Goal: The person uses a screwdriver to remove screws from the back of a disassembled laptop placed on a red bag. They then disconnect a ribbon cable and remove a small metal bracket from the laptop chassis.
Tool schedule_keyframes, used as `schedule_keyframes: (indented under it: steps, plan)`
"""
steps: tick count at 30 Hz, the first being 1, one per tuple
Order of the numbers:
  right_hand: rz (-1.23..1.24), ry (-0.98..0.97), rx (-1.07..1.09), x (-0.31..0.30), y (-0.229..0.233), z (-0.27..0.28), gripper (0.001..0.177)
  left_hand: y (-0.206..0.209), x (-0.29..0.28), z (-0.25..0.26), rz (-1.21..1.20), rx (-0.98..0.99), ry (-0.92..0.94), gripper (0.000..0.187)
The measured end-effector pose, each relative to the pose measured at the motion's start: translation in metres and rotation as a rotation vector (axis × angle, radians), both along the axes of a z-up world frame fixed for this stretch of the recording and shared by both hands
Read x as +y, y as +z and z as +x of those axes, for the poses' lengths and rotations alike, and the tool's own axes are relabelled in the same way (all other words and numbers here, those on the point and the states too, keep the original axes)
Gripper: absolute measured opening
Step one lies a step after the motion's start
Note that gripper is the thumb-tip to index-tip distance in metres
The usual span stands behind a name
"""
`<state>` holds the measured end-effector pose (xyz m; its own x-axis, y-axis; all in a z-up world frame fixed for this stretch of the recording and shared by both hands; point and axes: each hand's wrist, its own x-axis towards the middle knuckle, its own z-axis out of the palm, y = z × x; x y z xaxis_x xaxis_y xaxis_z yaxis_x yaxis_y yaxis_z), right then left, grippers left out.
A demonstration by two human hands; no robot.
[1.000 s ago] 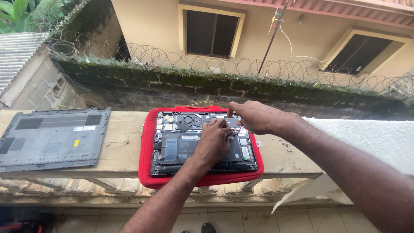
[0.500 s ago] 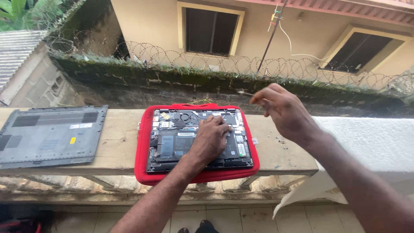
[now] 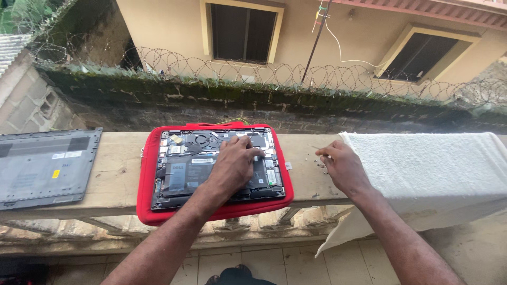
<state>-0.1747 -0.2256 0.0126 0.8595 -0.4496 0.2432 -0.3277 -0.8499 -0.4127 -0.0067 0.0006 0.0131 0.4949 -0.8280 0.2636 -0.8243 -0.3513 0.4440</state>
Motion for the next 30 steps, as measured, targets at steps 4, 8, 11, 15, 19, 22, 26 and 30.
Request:
schedule_keyframes:
  steps: [4, 8, 11, 15, 19, 22, 26, 30]
  plan:
    - [0.049, -0.014, 0.089, -0.003, -0.001, -0.001, 0.013, -0.004, 0.003, -0.002, -0.008, -0.009, -0.009, 0.027]
    - [0.029, -0.012, 0.096, -0.001, 0.000, -0.007, 0.011, -0.007, 0.006, -0.003, -0.071, -0.006, -0.023, 0.028]
    - [-0.077, 0.038, -0.001, -0.007, -0.002, -0.010, 0.010, -0.007, 0.007, -0.005, -0.134, -0.020, -0.038, 0.026]
    - [0.039, -0.015, -0.080, -0.013, -0.003, -0.019, 0.013, -0.006, 0.009, -0.008, -0.154, 0.008, -0.023, 0.022]
    - [0.142, -0.069, 0.036, -0.010, -0.001, -0.032, 0.014, -0.006, 0.009, -0.011, -0.243, -0.009, -0.018, 0.020]
    - [0.117, -0.020, 0.026, -0.007, -0.005, -0.038, 0.013, -0.004, 0.007, -0.013, -0.266, 0.003, -0.014, 0.020]
    - [0.091, 0.013, -0.015, -0.007, -0.011, -0.040, 0.011, 0.000, 0.002, -0.018, -0.315, -0.055, -0.040, 0.020]
    - [0.082, 0.012, -0.047, -0.007, -0.018, -0.041, 0.011, 0.003, -0.002, -0.023, -0.335, -0.042, -0.062, 0.020]
